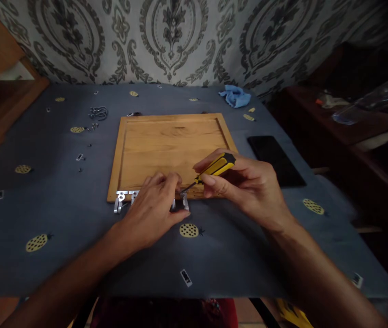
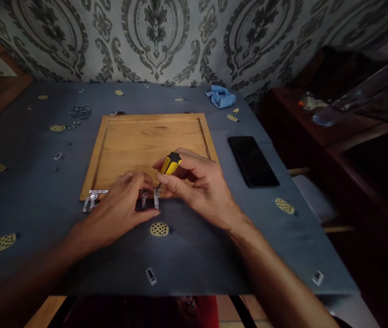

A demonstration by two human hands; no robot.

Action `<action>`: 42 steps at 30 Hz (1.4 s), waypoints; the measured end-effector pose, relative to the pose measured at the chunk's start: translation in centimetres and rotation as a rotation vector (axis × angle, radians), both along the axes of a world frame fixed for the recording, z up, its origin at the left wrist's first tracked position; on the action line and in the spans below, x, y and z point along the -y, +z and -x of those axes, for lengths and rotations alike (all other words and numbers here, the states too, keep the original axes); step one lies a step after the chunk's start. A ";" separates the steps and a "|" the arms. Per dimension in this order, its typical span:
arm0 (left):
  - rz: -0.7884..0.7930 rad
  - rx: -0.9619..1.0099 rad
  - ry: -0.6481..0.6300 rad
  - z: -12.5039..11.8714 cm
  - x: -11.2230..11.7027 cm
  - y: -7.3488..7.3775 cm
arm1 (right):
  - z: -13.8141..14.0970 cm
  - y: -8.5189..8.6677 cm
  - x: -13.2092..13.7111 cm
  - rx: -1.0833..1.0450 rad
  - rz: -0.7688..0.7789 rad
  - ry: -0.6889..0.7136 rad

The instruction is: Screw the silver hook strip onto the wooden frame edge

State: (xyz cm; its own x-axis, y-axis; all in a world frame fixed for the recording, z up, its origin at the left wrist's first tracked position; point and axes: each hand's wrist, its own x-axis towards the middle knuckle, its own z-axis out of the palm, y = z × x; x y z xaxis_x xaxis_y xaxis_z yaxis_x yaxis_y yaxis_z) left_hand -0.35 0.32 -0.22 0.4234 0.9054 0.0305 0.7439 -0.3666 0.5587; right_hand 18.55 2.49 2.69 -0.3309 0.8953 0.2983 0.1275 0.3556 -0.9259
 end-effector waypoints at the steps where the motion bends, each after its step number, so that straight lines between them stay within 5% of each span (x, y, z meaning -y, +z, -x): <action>1: 0.001 -0.002 0.000 0.0 0.0 0.0 | 0.1 -0.1 0.1 0.026 -0.043 -0.027; 7: 0.004 -0.005 0.008 -0.1 -0.1 0.1 | 0.4 -0.5 0.8 0.158 -0.259 -0.152; 18: 0.010 0.004 -0.005 0.0 0.0 0.0 | -0.2 0.1 0.4 0.223 -0.224 -0.061; 27: 0.008 -0.002 -0.016 0.0 0.0 -0.3 | -1.2 2.1 -1.5 0.285 -0.087 0.300; 39: 0.034 0.004 -0.003 -0.1 -0.1 0.1 | -1.4 2.2 -2.1 0.281 0.008 0.371; 42: 0.033 0.018 0.001 -0.1 0.0 0.1 | -1.2 2.2 -1.5 0.228 0.012 0.297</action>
